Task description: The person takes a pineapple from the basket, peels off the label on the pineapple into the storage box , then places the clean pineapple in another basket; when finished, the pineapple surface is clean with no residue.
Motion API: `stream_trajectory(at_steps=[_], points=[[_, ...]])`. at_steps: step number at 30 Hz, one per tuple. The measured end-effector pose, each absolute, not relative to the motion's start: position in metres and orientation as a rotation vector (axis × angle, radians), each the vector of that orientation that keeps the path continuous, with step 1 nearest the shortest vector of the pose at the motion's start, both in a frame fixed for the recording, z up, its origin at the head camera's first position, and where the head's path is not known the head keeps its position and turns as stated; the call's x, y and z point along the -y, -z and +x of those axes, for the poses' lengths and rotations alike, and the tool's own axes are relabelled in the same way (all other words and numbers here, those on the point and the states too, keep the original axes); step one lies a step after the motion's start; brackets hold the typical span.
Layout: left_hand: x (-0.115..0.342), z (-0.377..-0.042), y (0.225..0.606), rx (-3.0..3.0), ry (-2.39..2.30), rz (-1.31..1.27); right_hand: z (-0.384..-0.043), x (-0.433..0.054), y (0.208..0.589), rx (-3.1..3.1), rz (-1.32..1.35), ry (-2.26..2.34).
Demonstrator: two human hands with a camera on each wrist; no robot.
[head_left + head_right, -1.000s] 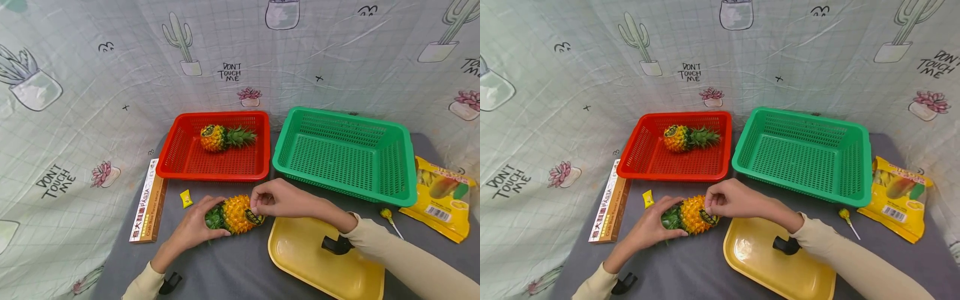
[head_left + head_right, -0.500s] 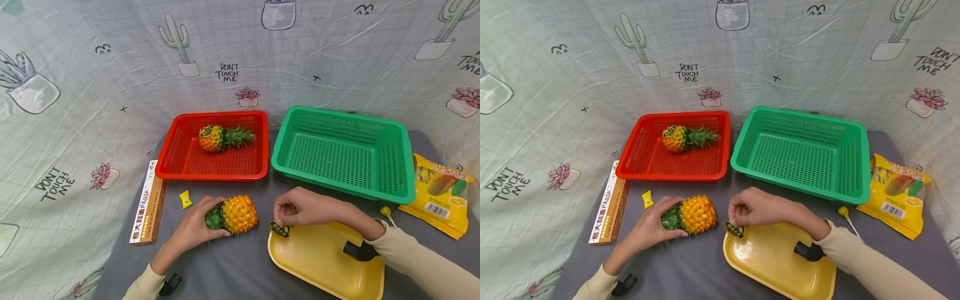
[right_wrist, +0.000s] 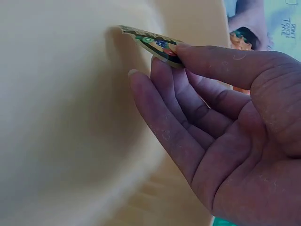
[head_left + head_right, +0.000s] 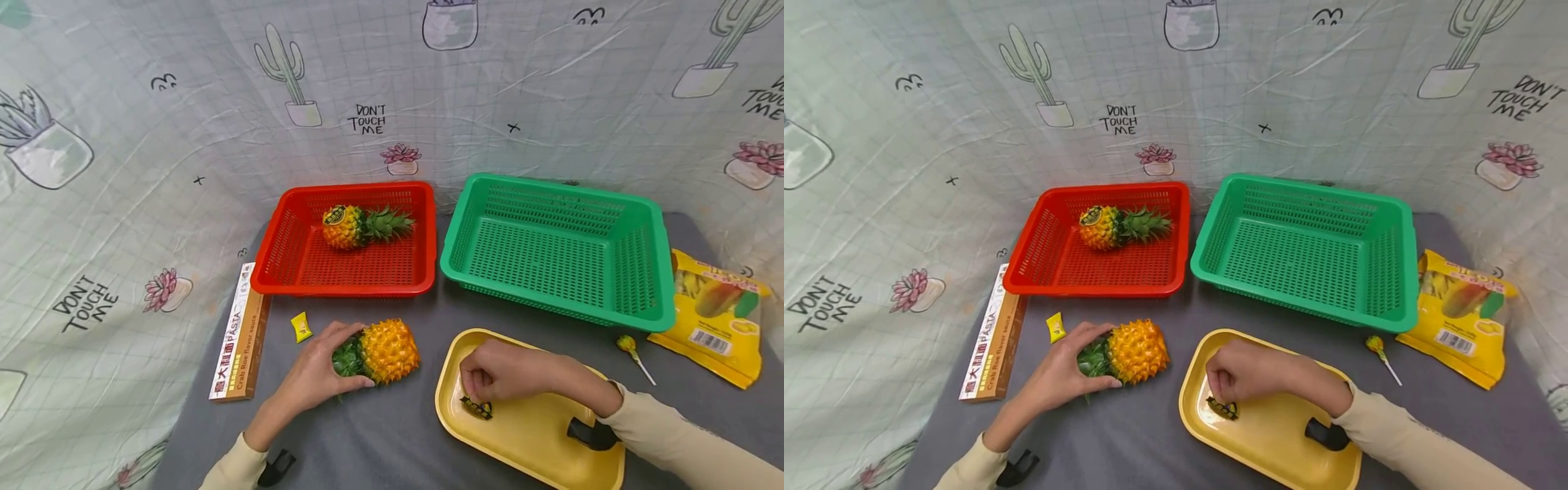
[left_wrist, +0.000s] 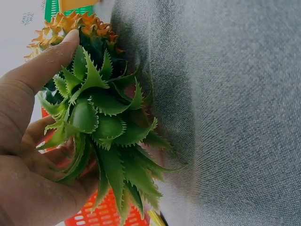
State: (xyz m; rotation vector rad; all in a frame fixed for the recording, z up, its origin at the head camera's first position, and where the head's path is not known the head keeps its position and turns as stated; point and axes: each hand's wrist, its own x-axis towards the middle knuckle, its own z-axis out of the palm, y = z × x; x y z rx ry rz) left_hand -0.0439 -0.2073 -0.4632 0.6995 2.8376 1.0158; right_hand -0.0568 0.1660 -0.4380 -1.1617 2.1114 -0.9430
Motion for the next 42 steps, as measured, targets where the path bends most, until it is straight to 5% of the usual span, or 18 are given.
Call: stream_trajectory(at_steps=[42], points=[[0.206, -0.042, 0.460, -2.833, -1.005, 0.650, -0.052, -0.164, 0.465, -2.492, -1.228, 0.664]])
